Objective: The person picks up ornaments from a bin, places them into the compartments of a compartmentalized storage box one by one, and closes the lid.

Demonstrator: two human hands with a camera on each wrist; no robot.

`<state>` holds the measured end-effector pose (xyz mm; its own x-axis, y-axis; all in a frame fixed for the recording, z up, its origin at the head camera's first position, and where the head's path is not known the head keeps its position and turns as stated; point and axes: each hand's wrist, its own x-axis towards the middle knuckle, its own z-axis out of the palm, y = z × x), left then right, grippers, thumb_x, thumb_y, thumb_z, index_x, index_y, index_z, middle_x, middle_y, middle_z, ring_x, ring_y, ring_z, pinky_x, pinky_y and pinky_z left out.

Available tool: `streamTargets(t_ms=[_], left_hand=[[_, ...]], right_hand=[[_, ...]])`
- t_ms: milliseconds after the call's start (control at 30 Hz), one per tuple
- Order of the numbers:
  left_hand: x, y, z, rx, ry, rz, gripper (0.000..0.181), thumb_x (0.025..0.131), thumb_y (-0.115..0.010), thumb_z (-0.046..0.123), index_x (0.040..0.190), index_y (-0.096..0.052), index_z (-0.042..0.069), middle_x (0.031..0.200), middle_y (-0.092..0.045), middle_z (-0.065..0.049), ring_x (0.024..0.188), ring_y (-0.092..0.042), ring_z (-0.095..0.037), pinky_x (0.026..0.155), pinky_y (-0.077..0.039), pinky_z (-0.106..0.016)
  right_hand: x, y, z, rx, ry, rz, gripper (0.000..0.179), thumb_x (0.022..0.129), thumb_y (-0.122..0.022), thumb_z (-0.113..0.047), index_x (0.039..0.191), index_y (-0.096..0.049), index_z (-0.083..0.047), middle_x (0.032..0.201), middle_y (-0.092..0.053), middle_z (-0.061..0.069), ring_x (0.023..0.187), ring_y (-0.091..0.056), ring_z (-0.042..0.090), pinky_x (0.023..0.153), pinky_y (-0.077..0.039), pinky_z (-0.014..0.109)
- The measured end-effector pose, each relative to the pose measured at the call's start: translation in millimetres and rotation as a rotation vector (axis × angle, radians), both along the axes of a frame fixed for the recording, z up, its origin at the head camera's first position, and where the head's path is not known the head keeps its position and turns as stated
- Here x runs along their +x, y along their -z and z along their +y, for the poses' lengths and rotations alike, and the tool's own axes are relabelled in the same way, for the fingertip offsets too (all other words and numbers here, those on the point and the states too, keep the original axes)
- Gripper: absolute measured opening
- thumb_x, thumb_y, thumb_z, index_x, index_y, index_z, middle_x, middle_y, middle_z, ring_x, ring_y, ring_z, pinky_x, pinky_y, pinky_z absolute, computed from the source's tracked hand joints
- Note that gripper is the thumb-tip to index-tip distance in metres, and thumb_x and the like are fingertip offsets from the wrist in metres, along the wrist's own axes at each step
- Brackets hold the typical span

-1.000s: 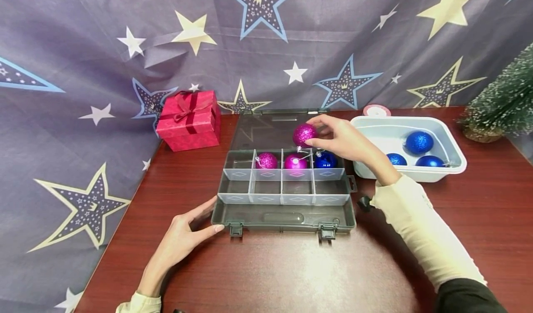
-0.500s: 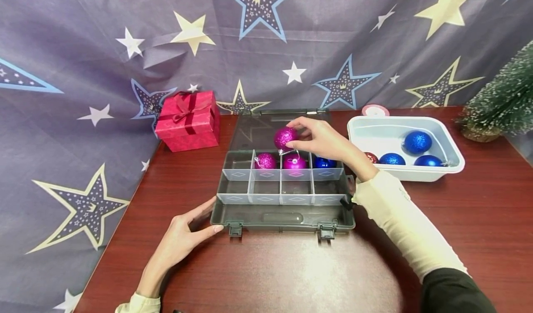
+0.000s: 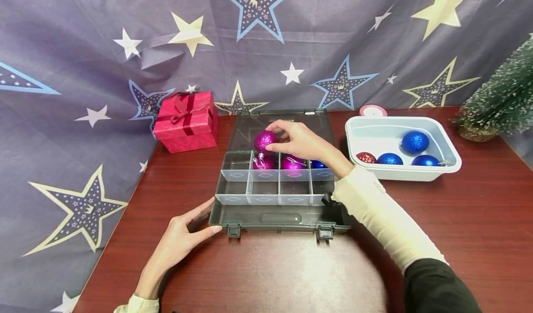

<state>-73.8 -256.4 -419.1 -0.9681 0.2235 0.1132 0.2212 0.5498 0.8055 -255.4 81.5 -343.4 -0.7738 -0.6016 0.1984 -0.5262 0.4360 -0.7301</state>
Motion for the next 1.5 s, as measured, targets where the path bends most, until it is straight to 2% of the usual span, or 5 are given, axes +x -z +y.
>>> streamTargets(t_ms=[633, 900, 1167, 1500], left_hand=[[-0.8, 1.3, -1.1, 0.008, -0.003, -0.015, 0.068, 0.089, -0.085, 0.03, 0.15, -0.057, 0.024, 0.137, -0.065, 0.003, 0.127, -0.06, -0.012, 0.101, -0.044, -0.014], [-1.6, 2.5, 0.3, 0.053, 0.012, -0.016, 0.068, 0.089, -0.086, 0.025, 0.15, -0.057, 0.02, 0.139, -0.064, 0.002, 0.126, -0.061, -0.014, 0.102, -0.044, -0.017], [-1.3, 2.2, 0.0, 0.05, 0.005, -0.021, 0.068, 0.089, -0.086, 0.025, 0.15, -0.057, 0.021, 0.138, -0.064, 0.002, 0.125, -0.062, -0.014, 0.101, -0.045, -0.016], [-0.7, 2.7, 0.2, 0.05, 0.001, -0.02, 0.067, 0.089, -0.086, 0.025, 0.15, -0.058, 0.021, 0.138, -0.065, 0.002, 0.126, -0.061, -0.014, 0.101, -0.044, -0.015]], right_hand=[[-3.0, 5.0, -46.4, 0.009, -0.061, -0.02, 0.045, 0.095, -0.079, -0.023, 0.132, -0.063, -0.003, 0.122, -0.069, 0.013, 0.108, -0.069, 0.023, 0.096, -0.055, 0.033], [-3.3, 9.9, -54.4, 0.024, -0.061, -0.003, 0.044, 0.095, -0.078, -0.024, 0.13, -0.064, -0.002, 0.12, -0.07, 0.012, 0.103, -0.07, 0.021, 0.094, -0.054, 0.031], [-2.6, 11.4, -60.2, 0.018, -0.07, 0.005, 0.044, 0.095, -0.078, -0.024, 0.13, -0.064, -0.001, 0.12, -0.07, 0.013, 0.103, -0.07, 0.022, 0.094, -0.055, 0.032], [-1.2, 10.8, -62.3, 0.065, -0.047, -0.001, 0.046, 0.097, -0.076, -0.026, 0.134, -0.063, 0.0, 0.122, -0.068, 0.016, 0.104, -0.07, 0.023, 0.095, -0.054, 0.034]])
